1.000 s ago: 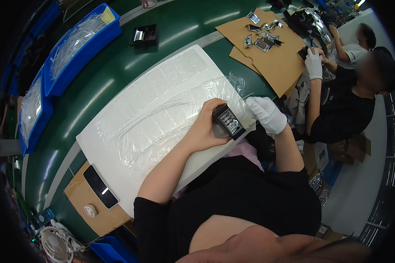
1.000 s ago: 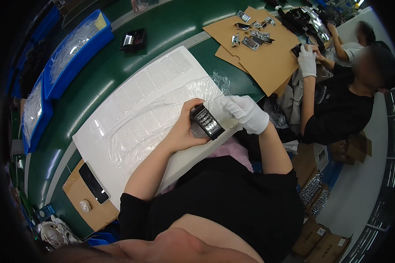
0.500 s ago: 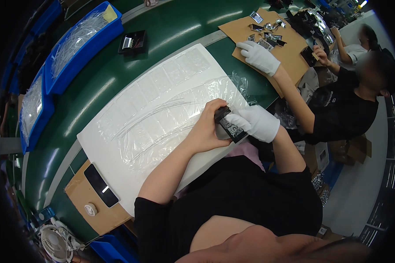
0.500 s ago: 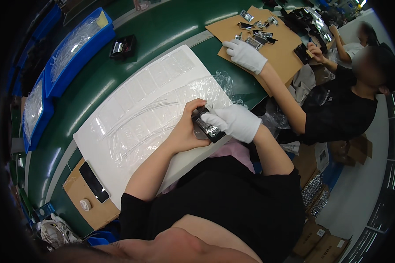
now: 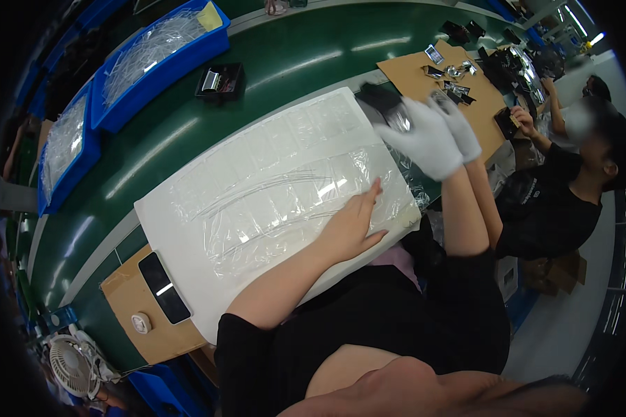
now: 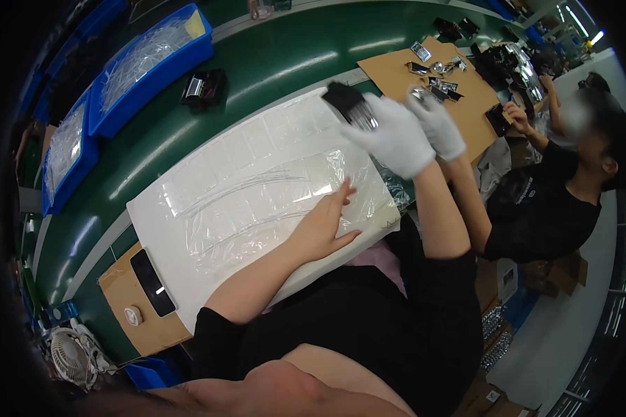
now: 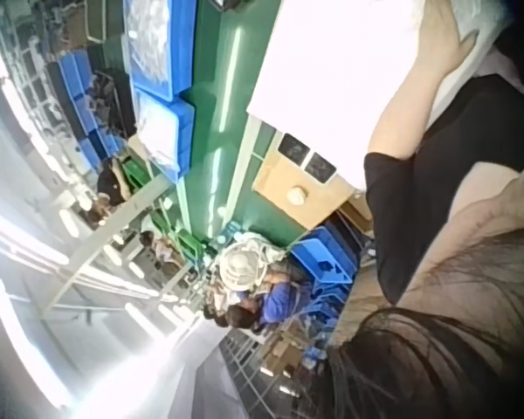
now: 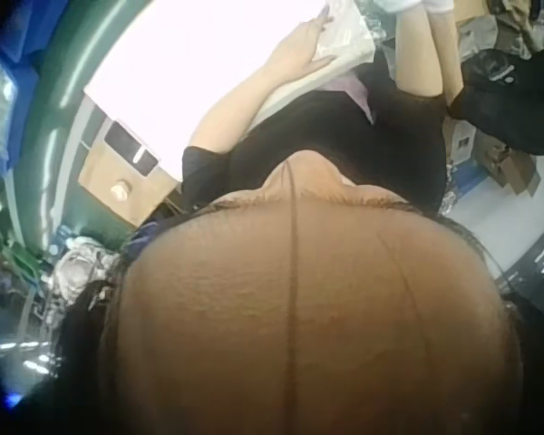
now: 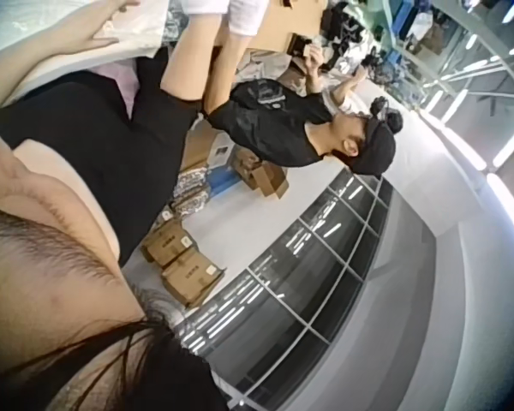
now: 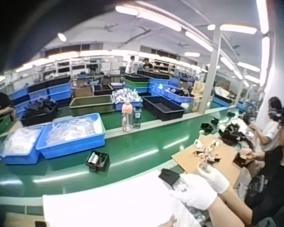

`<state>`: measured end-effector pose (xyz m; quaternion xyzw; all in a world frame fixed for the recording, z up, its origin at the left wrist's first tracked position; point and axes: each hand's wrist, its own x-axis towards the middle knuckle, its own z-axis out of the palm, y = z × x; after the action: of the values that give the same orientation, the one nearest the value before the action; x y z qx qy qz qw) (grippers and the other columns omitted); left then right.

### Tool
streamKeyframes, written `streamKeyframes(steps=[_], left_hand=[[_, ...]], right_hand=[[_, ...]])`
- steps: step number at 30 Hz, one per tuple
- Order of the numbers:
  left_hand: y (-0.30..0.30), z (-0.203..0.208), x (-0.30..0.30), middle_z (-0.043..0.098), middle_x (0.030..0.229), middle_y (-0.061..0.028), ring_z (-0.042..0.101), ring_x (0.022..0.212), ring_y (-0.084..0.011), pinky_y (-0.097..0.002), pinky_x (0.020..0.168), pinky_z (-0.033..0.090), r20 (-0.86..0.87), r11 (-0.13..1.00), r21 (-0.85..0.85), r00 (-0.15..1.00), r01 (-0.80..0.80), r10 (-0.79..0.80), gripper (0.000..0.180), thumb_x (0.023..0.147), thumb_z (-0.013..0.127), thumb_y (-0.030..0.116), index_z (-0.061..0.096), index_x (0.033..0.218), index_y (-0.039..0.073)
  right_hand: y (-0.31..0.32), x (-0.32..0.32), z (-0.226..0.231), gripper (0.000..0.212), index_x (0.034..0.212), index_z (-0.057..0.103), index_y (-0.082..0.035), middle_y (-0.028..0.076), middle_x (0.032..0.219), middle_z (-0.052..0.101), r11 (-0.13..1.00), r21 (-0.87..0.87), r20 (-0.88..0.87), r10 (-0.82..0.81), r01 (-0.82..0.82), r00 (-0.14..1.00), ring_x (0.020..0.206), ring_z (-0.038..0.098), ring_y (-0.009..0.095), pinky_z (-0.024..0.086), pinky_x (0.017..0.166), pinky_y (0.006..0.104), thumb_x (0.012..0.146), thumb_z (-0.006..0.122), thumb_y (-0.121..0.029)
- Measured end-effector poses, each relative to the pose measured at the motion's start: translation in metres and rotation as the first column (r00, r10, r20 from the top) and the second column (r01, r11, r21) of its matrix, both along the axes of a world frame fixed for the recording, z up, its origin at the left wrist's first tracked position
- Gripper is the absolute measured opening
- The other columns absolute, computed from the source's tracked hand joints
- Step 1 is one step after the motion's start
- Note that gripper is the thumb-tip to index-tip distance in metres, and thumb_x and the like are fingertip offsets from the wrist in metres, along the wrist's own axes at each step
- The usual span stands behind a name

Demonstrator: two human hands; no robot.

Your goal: The person removes transparent plastic covers from sheets and attaches them onto black electronic casings by hand, assembling each unit sequentially at the workstation.

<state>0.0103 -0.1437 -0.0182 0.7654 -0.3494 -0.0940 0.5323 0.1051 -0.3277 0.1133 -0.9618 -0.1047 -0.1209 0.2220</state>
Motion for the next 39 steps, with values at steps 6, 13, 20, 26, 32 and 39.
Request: streamKeyframes(steps=[6, 13, 20, 26, 32, 39], left_hand=[[-0.008, 0.006, 0.003, 0.043, 0.149, -0.0181, 0.050, 0.127, -0.0329, -0.0384, 0.107, 0.044, 0.359, 0.983, 0.170, 0.925, 0.064, -0.122, 0.072, 0.088, 0.070, 0.027, 0.040, 0.149, 0.003], [-0.004, -0.005, -0.006, 0.045, 0.148, -0.0180, 0.048, 0.130, -0.0325, -0.0385, 0.106, 0.044, 0.450, 0.981, 0.188, 0.892, -0.054, -0.037, 0.066, 0.089, 0.068, 0.028, 0.045, 0.146, 0.004], [-0.003, 0.006, -0.023, 0.051, 0.143, -0.0154, 0.051, 0.130, -0.0297, -0.0379, 0.108, 0.043, 0.457, 0.959, 0.270, 0.888, -0.089, -0.046, 0.057, 0.090, 0.068, 0.025, 0.052, 0.141, 0.004], [0.036, 0.020, -0.046, 0.058, 0.137, -0.0114, 0.053, 0.132, -0.0257, -0.0373, 0.112, 0.040, 0.415, 0.920, 0.283, 0.899, -0.272, 0.138, 0.055, 0.092, 0.066, 0.025, 0.053, 0.141, 0.003], [0.037, 0.022, -0.059, 0.052, 0.149, -0.0111, 0.046, 0.142, -0.0252, -0.0376, 0.118, 0.034, 0.395, 0.850, 0.384, 0.896, -0.361, 0.202, 0.063, 0.095, 0.063, 0.034, 0.048, 0.147, 0.003], [0.034, 0.022, -0.064, 0.048, 0.153, -0.0118, 0.042, 0.145, -0.0260, -0.0384, 0.120, 0.031, 0.397, 0.824, 0.405, 0.888, -0.396, 0.232, 0.067, 0.095, 0.062, 0.039, 0.046, 0.149, 0.002]], right_hand=[[0.023, 0.118, -0.064, 0.040, 0.126, 0.066, -0.006, 0.012, 0.118, 0.072, 0.990, -0.135, 0.151, -0.021, 0.042, 0.988, 0.102, 0.068, 0.032, 0.052, 0.090, 0.0368, 0.092, 0.066, -0.028], [0.024, 0.030, -0.065, 0.034, 0.124, 0.067, -0.009, 0.008, 0.113, 0.072, 0.688, -0.326, -0.307, 0.572, -0.649, 0.761, 0.096, 0.067, 0.027, 0.052, 0.089, 0.0363, 0.090, 0.061, -0.013], [0.018, -0.024, -0.084, 0.038, 0.125, 0.062, -0.008, 0.010, 0.129, 0.061, 0.775, -0.188, -0.225, 0.565, -0.604, 0.794, 0.109, 0.061, 0.030, 0.050, 0.094, 0.0356, 0.088, 0.061, -0.014], [0.021, -0.026, -0.089, 0.043, 0.129, 0.056, -0.005, 0.013, 0.135, 0.055, 0.700, -0.354, -0.146, 0.614, -0.620, 0.776, 0.116, 0.058, 0.033, 0.048, 0.098, 0.0354, 0.087, 0.060, -0.016], [0.023, -0.014, -0.097, 0.046, 0.129, 0.054, -0.004, 0.014, 0.137, 0.052, 0.602, -0.404, -0.082, 0.726, -0.688, 0.683, 0.121, 0.056, 0.033, 0.050, 0.096, 0.0342, 0.086, 0.061, -0.020], [0.024, 0.008, -0.086, 0.033, 0.122, 0.060, -0.003, 0.015, 0.126, 0.060, 0.694, -0.192, -0.057, 0.698, -0.694, 0.714, 0.116, 0.059, 0.031, 0.053, 0.090, 0.0329, 0.093, 0.058, -0.018]])
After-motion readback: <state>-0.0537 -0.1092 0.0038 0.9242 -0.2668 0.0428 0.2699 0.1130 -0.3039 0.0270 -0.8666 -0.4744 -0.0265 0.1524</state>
